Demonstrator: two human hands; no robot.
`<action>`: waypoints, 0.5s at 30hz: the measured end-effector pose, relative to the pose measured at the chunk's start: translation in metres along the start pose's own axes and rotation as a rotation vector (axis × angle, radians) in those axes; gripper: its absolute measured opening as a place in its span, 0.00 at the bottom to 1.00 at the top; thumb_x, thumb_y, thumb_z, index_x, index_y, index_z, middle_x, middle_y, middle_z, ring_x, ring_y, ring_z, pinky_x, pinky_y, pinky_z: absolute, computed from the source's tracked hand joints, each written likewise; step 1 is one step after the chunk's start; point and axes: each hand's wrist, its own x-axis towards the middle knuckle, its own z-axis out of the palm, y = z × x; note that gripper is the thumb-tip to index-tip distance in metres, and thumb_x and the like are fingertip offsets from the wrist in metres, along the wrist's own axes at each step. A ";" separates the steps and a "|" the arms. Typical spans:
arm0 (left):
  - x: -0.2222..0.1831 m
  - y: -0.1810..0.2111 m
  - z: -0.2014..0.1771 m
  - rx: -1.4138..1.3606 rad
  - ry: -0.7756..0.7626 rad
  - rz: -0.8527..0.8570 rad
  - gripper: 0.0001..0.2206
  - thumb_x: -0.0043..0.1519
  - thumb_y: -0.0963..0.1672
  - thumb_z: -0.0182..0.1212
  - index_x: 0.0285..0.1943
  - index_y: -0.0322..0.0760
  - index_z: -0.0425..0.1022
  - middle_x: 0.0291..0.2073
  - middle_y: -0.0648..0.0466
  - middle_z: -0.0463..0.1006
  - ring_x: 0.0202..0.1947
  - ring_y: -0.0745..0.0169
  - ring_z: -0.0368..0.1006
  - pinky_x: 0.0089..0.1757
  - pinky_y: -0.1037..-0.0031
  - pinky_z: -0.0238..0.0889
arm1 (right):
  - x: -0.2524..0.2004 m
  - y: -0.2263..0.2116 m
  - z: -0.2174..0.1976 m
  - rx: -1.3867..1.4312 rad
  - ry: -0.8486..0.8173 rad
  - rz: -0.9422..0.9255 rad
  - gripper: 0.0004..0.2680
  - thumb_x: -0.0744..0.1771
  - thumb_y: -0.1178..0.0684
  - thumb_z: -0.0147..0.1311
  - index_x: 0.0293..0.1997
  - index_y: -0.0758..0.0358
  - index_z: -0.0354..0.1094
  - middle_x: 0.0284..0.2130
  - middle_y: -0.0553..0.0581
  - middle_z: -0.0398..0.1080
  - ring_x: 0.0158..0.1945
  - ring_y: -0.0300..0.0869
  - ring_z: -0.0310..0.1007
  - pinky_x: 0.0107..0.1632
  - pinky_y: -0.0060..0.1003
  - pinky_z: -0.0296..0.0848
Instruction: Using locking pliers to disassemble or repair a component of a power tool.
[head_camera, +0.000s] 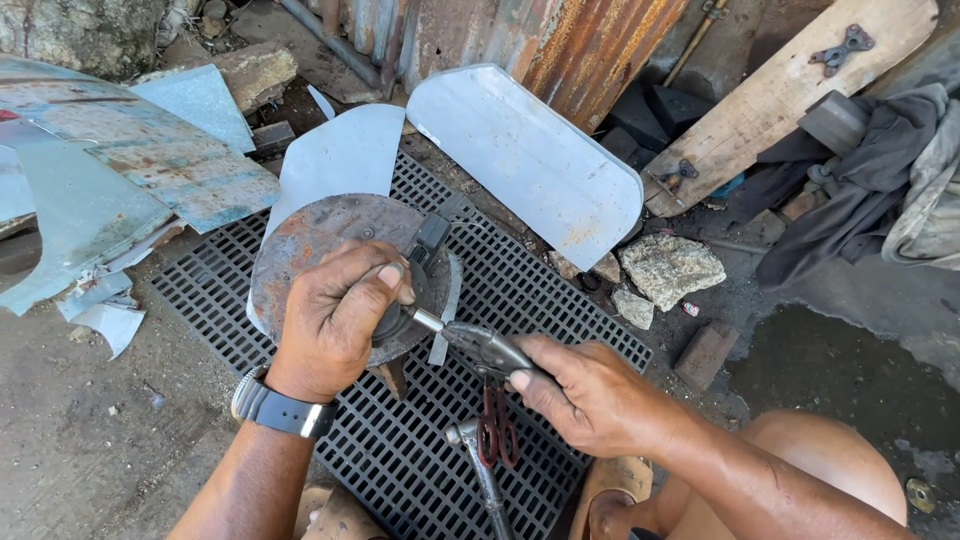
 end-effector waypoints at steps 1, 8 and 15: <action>-0.001 0.000 0.000 -0.001 0.000 -0.004 0.16 0.72 0.49 0.48 0.35 0.44 0.79 0.38 0.55 0.80 0.42 0.54 0.75 0.45 0.56 0.71 | -0.001 -0.001 0.001 0.002 -0.002 0.002 0.14 0.72 0.44 0.42 0.61 0.55 0.66 0.21 0.49 0.69 0.14 0.44 0.61 0.19 0.46 0.61; -0.001 0.000 0.001 -0.018 0.008 -0.011 0.16 0.72 0.49 0.48 0.37 0.43 0.79 0.39 0.54 0.79 0.42 0.53 0.75 0.45 0.55 0.71 | 0.004 0.007 0.007 1.519 -0.245 0.568 0.16 0.72 0.51 0.47 0.63 0.75 0.64 0.23 0.79 0.72 0.18 0.58 0.73 0.20 0.45 0.78; -0.003 -0.009 -0.005 -0.107 0.096 -0.055 0.16 0.71 0.50 0.50 0.38 0.42 0.80 0.39 0.53 0.81 0.41 0.54 0.76 0.43 0.59 0.72 | 0.001 0.007 -0.023 1.308 -0.305 0.154 0.24 0.68 0.51 0.58 0.70 0.76 0.55 0.35 0.68 0.75 0.31 0.45 0.78 0.31 0.35 0.81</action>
